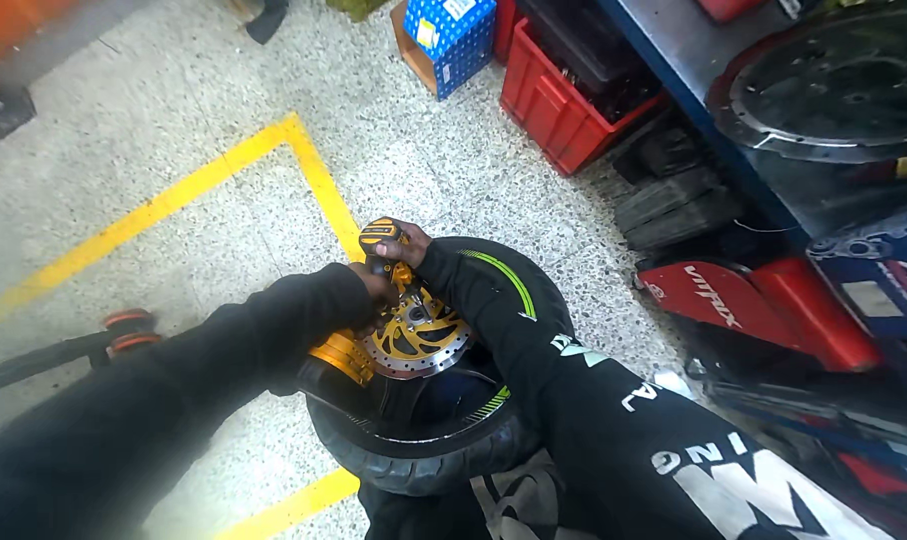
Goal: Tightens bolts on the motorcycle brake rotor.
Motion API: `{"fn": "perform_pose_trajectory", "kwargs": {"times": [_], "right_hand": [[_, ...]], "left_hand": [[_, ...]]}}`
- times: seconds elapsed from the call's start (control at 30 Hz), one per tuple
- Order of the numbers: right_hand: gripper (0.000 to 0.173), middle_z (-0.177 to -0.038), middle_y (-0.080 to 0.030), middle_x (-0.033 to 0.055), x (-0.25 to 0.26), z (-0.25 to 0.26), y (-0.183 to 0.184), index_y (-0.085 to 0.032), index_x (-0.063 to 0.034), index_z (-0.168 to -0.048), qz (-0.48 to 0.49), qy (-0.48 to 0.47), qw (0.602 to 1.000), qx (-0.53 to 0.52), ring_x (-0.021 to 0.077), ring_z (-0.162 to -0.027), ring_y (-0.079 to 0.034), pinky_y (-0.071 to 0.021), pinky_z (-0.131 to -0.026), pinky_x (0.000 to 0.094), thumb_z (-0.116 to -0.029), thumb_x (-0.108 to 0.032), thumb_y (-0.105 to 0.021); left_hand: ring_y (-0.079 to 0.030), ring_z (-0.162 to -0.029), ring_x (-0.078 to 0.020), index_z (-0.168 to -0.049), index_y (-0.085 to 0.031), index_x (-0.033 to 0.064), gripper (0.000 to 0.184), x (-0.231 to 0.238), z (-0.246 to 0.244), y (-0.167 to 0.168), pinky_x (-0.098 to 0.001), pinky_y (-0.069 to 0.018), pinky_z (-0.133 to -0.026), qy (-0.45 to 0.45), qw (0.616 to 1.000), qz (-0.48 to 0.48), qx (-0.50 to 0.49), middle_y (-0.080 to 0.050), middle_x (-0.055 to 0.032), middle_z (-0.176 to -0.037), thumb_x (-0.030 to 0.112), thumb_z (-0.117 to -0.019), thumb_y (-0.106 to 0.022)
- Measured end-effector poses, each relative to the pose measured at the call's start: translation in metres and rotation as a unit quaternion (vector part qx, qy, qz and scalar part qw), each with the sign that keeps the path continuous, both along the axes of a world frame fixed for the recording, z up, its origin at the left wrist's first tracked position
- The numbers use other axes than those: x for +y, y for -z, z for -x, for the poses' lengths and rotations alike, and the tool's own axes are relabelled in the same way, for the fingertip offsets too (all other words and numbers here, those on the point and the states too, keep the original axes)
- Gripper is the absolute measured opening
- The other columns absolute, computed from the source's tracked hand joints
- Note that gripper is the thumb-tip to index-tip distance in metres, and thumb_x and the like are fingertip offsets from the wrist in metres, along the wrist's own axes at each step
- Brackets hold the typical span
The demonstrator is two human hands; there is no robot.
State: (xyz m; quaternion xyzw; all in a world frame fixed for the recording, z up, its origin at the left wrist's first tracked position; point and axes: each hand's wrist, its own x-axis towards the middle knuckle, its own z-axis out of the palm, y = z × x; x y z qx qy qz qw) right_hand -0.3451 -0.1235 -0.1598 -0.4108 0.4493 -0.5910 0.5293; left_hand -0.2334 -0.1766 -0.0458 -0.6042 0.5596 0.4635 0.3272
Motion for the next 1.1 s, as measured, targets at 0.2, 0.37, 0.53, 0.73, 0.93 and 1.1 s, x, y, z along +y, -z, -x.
{"fn": "perform_pose_trajectory", "kwargs": {"times": [0.2, 0.37, 0.53, 0.73, 0.93, 1.1], "right_hand": [[0.05, -0.107, -0.069, 0.0101, 0.003, -0.002, 0.0, -0.058, 0.009, -0.126, 0.031, 0.024, 0.999, 0.014, 0.0052, -0.095, -0.066, -0.0554, -0.09, 0.0254, -0.0884, -0.022, -0.069], [0.048, -0.109, -0.069, 0.0121, 0.007, -0.003, -0.003, -0.057, 0.0085, -0.128, 0.004, 0.027, 1.0, 0.015, 0.0066, -0.097, -0.066, -0.0555, -0.091, 0.0264, -0.0904, -0.018, -0.068], [0.048, -0.107, -0.069, 0.0119, 0.008, -0.004, -0.002, -0.057, 0.0091, -0.127, 0.007, 0.038, 0.999, 0.029, 0.0059, -0.095, -0.066, -0.0555, -0.089, 0.025, -0.0893, -0.018, -0.069], [0.05, -0.108, -0.068, 0.0118, 0.009, -0.005, 0.0, -0.055, 0.0099, -0.128, 0.022, 0.041, 0.999, 0.023, 0.0052, -0.096, -0.066, -0.0552, -0.09, 0.0239, -0.089, -0.018, -0.07], [0.053, -0.111, -0.068, 0.0119, 0.011, -0.006, 0.008, -0.053, 0.0099, -0.131, 0.019, 0.057, 0.998, 0.022, 0.0048, -0.098, -0.066, -0.055, -0.092, 0.0237, -0.0896, -0.019, -0.069], [0.062, -0.129, -0.061, 0.021, 0.023, -0.004, 0.014, -0.041, 0.0126, -0.144, -0.004, 0.03, 0.998, 0.055, 0.0095, -0.112, -0.062, -0.0503, -0.101, 0.0265, -0.0971, -0.023, -0.062]], "left_hand": [[-0.057, -0.046, -0.0182, -0.104, -0.059, -0.0028, 0.023, -0.001, 0.0, -0.002, -0.0336, -0.0514, -0.043, 0.019, 1.0, 0.001, -0.007, -0.059, -0.011, -0.065, 0.016, -0.0957, -0.069], [-0.057, -0.045, -0.0189, -0.104, -0.059, -0.0025, 0.023, -0.006, 0.0, 0.006, -0.034, -0.0515, -0.043, 0.039, 0.999, -0.01, -0.02, -0.059, -0.0119, -0.065, 0.017, -0.0962, -0.069], [-0.056, -0.046, -0.0187, -0.11, -0.057, -0.0033, 0.025, -0.004, 0.002, 0.001, -0.0334, -0.0513, -0.044, 0.038, 0.999, -0.008, -0.015, -0.059, -0.0127, -0.068, 0.014, -0.096, -0.069], [-0.056, -0.046, -0.0189, -0.11, -0.057, -0.0033, 0.025, -0.004, 0.0, 0.001, -0.033, -0.0506, -0.043, 0.043, 0.999, -0.006, -0.013, -0.059, -0.0128, -0.068, 0.015, -0.0967, -0.069], [-0.056, -0.046, -0.0182, -0.111, -0.057, -0.0032, 0.025, -0.005, 0.003, 0.004, -0.0325, -0.0506, -0.044, 0.048, 0.999, -0.009, -0.012, -0.059, -0.0123, -0.069, 0.014, -0.0959, -0.069], [-0.061, -0.052, -0.0209, -0.116, -0.058, -0.003, 0.033, -0.007, 0.001, 0.004, -0.0357, -0.0543, -0.049, 0.057, 0.998, -0.005, -0.009, -0.064, -0.0156, -0.076, 0.019, -0.0959, -0.07]]}}
